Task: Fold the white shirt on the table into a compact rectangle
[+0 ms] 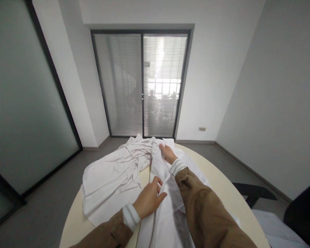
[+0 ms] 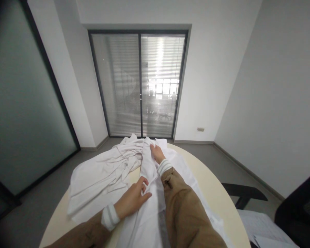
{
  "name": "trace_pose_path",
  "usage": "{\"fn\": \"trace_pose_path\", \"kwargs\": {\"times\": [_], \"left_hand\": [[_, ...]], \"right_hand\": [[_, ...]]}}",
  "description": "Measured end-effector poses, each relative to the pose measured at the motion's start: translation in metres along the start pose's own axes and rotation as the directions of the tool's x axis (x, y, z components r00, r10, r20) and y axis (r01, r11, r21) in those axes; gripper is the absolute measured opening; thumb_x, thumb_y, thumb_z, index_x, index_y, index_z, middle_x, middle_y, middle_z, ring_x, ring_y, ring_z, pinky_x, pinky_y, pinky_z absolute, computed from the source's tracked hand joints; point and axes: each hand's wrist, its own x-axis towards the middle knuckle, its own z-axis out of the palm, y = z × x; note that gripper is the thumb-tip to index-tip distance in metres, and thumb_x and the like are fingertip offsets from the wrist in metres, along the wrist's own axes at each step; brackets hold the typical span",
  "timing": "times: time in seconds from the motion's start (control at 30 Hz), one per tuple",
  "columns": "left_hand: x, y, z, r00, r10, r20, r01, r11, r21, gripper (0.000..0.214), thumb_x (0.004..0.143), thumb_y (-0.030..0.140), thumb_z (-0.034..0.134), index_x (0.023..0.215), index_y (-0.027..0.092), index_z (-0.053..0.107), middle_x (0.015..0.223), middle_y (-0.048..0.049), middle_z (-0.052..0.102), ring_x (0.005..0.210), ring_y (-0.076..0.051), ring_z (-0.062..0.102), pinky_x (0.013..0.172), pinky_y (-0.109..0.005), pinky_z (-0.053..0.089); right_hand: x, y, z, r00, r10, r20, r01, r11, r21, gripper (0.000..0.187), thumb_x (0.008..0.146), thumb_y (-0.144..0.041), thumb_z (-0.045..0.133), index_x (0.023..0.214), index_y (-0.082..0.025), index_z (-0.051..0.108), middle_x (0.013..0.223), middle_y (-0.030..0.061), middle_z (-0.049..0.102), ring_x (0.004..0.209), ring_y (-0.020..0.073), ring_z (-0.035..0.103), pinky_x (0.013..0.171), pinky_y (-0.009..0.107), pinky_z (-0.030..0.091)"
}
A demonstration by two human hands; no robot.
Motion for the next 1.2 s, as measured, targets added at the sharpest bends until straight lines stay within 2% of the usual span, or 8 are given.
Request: {"fn": "trace_pose_path", "kwargs": {"times": [0.17, 0.27, 0.4, 0.47, 0.57, 0.8, 1.03, 1.2], "left_hand": [[0.006, -0.018, 0.033, 0.994, -0.064, 0.091, 0.074, 0.992, -0.107, 0.025, 0.090, 0.024, 0.054, 0.113, 0.021, 0.042, 0.085, 0.0024, 0.067, 0.060, -0.013, 0.063, 0.061, -0.025, 0.044], [0.002, -0.020, 0.031, 0.991, 0.029, 0.132, -0.022, 0.998, -0.053, 0.031, 0.091, 0.018, 0.047, 0.122, 0.022, 0.044, 0.093, 0.0005, 0.068, 0.067, -0.013, 0.066, 0.068, -0.025, 0.049], [-0.008, -0.014, 0.017, 0.910, 0.315, 0.269, -0.369, 0.912, 0.180, 0.045, 0.086, 0.009, 0.048, 0.125, 0.031, 0.056, 0.116, -0.0024, 0.062, 0.099, -0.018, 0.064, 0.088, -0.029, 0.049], [-0.011, -0.012, 0.014, 0.870, 0.349, 0.348, -0.450, 0.850, 0.274, 0.037, 0.087, 0.015, 0.053, 0.119, 0.033, 0.062, 0.119, -0.0025, 0.058, 0.099, -0.019, 0.063, 0.086, -0.030, 0.050], [-0.010, -0.008, 0.014, 0.854, 0.355, 0.381, -0.492, 0.790, 0.366, 0.015, 0.093, 0.026, 0.055, 0.105, 0.028, 0.065, 0.110, -0.0017, 0.060, 0.094, -0.018, 0.063, 0.078, -0.027, 0.051], [0.001, 0.001, 0.011, 0.862, 0.413, 0.292, -0.505, 0.736, 0.450, 0.013, 0.101, 0.029, 0.045, 0.101, 0.023, 0.057, 0.102, -0.0008, 0.061, 0.093, -0.016, 0.062, 0.073, -0.024, 0.049], [0.011, 0.003, 0.033, 0.935, 0.349, 0.065, -0.349, 0.868, 0.354, 0.016, 0.104, 0.026, 0.037, 0.106, 0.022, 0.052, 0.103, -0.0008, 0.061, 0.090, -0.015, 0.062, 0.080, -0.026, 0.048], [0.011, 0.001, 0.047, 0.961, 0.247, 0.127, -0.278, 0.856, 0.436, 0.014, 0.099, 0.025, 0.042, 0.107, 0.022, 0.054, 0.105, -0.0026, 0.063, 0.096, -0.019, 0.061, 0.080, -0.030, 0.050]], "right_hand": [[-0.005, 0.006, -0.001, 0.997, 0.072, 0.001, -0.072, 0.997, -0.028, 0.052, 0.082, -0.036, 0.063, 0.127, -0.014, 0.050, 0.113, 0.0121, 0.070, 0.091, 0.0187, 0.068, 0.076, 0.027, 0.054], [-0.004, 0.011, -0.008, 0.992, 0.112, -0.059, -0.117, 0.988, -0.098, 0.065, 0.072, -0.037, 0.071, 0.128, -0.012, 0.048, 0.116, 0.0137, 0.067, 0.093, 0.0194, 0.065, 0.075, 0.027, 0.052], [-0.002, 0.019, -0.021, 0.983, 0.145, -0.108, -0.165, 0.966, -0.201, 0.038, 0.069, -0.033, 0.068, 0.100, -0.011, 0.062, 0.084, 0.0068, 0.068, 0.074, 0.0171, 0.060, 0.063, 0.026, 0.045], [-0.002, 0.022, -0.026, 0.986, 0.127, -0.104, -0.149, 0.961, -0.234, 0.019, 0.070, -0.029, 0.064, 0.080, -0.013, 0.064, 0.067, 0.0017, 0.063, 0.064, 0.0144, 0.055, 0.058, 0.024, 0.039], [0.000, 0.021, -0.030, 0.993, 0.061, -0.099, -0.084, 0.965, -0.247, 0.014, 0.071, -0.029, 0.063, 0.069, -0.015, 0.062, 0.057, -0.0023, 0.058, 0.059, 0.0125, 0.052, 0.056, 0.022, 0.036], [0.014, 0.005, -0.025, 0.992, -0.079, -0.102, 0.058, 0.980, -0.191, 0.026, 0.080, -0.041, 0.065, 0.089, -0.017, 0.070, 0.065, -0.0004, 0.067, 0.055, 0.0131, 0.059, 0.057, 0.022, 0.045], [0.016, 0.007, -0.005, 0.993, -0.098, -0.068, 0.087, 0.986, -0.145, 0.026, 0.087, -0.037, 0.062, 0.103, -0.017, 0.068, 0.071, 0.0023, 0.070, 0.058, 0.0143, 0.066, 0.057, 0.022, 0.051], [0.012, 0.014, -0.005, 0.992, -0.083, -0.098, 0.065, 0.982, -0.175, 0.023, 0.085, -0.036, 0.064, 0.097, -0.016, 0.066, 0.072, 0.0031, 0.071, 0.063, 0.0148, 0.068, 0.061, 0.022, 0.052]]}}
